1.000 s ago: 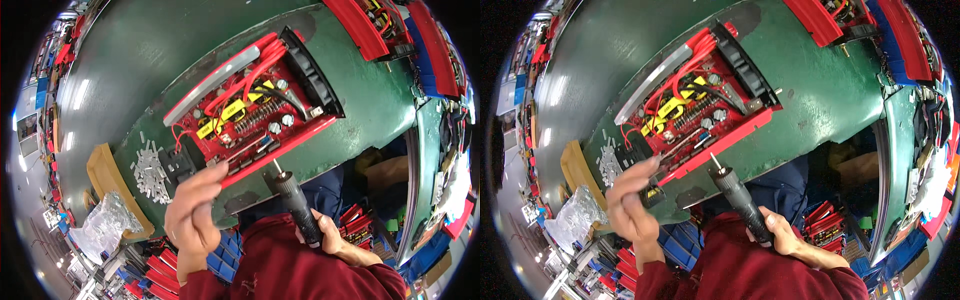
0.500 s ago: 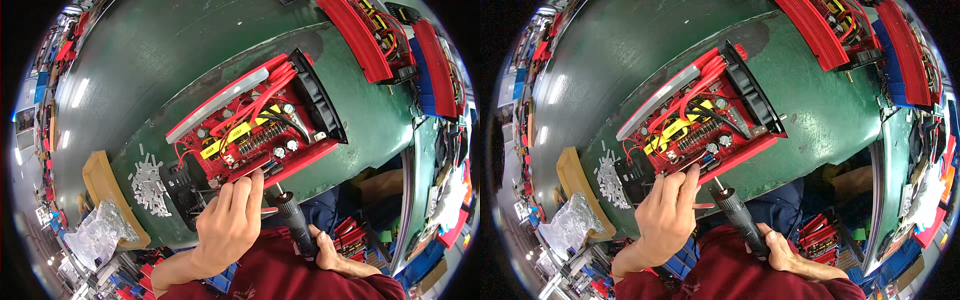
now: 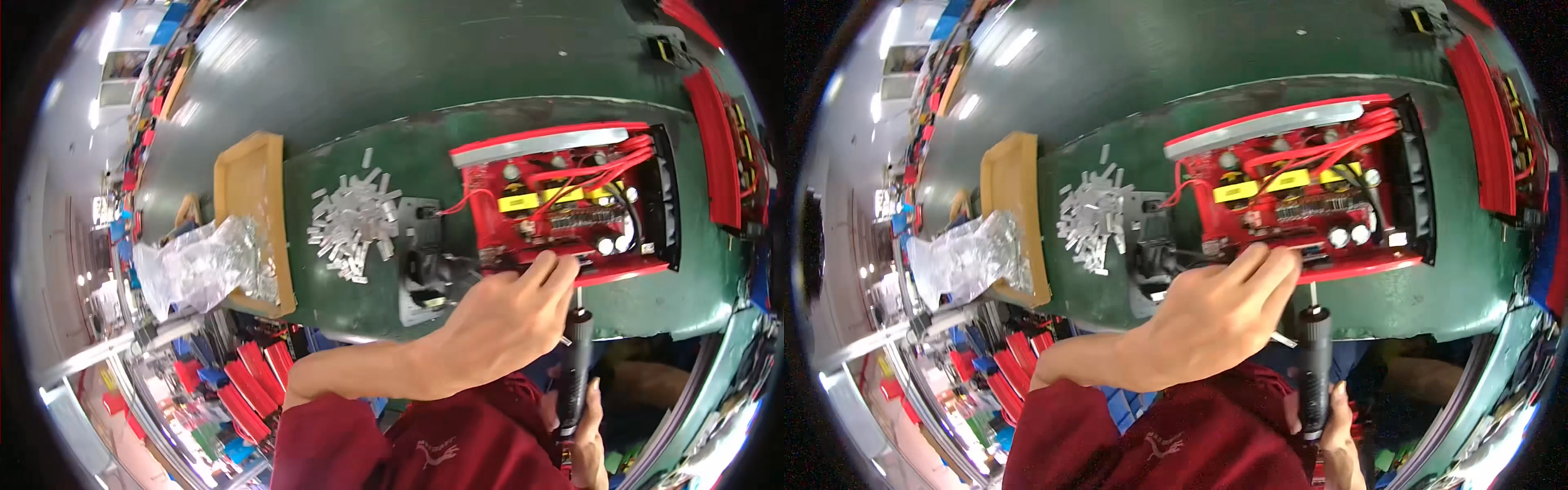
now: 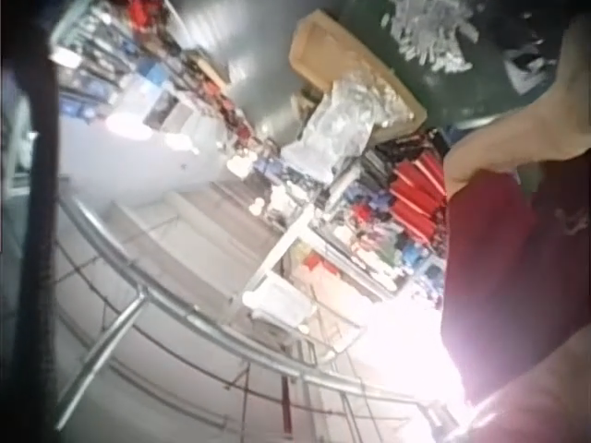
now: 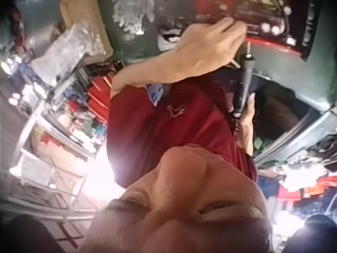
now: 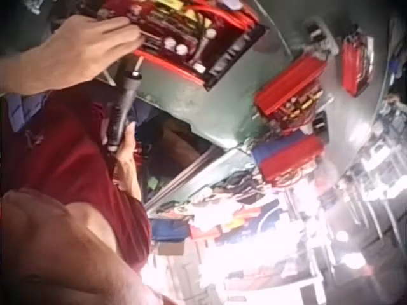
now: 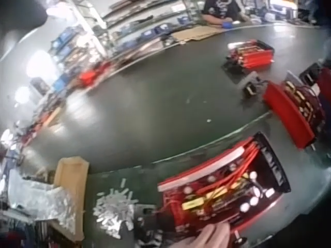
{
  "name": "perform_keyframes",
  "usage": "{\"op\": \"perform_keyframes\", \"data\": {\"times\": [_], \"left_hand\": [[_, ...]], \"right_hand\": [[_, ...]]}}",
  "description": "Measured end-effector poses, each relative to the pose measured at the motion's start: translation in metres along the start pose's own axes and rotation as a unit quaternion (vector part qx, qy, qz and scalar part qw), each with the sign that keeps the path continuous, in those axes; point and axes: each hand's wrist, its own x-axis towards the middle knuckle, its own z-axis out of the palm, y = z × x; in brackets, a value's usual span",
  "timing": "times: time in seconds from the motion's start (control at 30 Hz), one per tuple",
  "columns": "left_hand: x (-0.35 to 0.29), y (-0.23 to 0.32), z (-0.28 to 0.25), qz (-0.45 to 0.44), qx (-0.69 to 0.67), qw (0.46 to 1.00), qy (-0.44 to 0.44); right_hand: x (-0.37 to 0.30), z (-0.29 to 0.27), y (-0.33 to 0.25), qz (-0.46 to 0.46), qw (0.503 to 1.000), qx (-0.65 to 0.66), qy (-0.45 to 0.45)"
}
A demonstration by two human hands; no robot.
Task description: Assemble electronic components by securing plates and wires into a red housing using an electric screwdriver.
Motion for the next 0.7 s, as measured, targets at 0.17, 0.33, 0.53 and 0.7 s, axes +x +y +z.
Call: {"op": "perform_keyframes", "data": {"times": [0.17,0.33,0.53,0.7], "left_hand": [[-0.029,-0.019,-0.025,-0.168,-0.133,0.972,0.094],[-0.133,-0.091,-0.037,-0.442,0.026,0.878,0.180],[-0.196,-0.108,-0.005,-0.486,-0.042,0.841,0.235],[-0.204,-0.104,-0.003,-0.443,0.017,0.883,0.154]], "right_hand": [[-0.011,-0.016,0.015,-0.067,0.948,-0.205,0.234],[-0.017,-0.047,0.021,-0.232,0.894,-0.086,0.374],[-0.016,-0.053,-0.055,-0.212,0.863,-0.118,0.444],[0.005,-0.093,-0.107,-0.302,0.752,-0.382,0.445]]}}
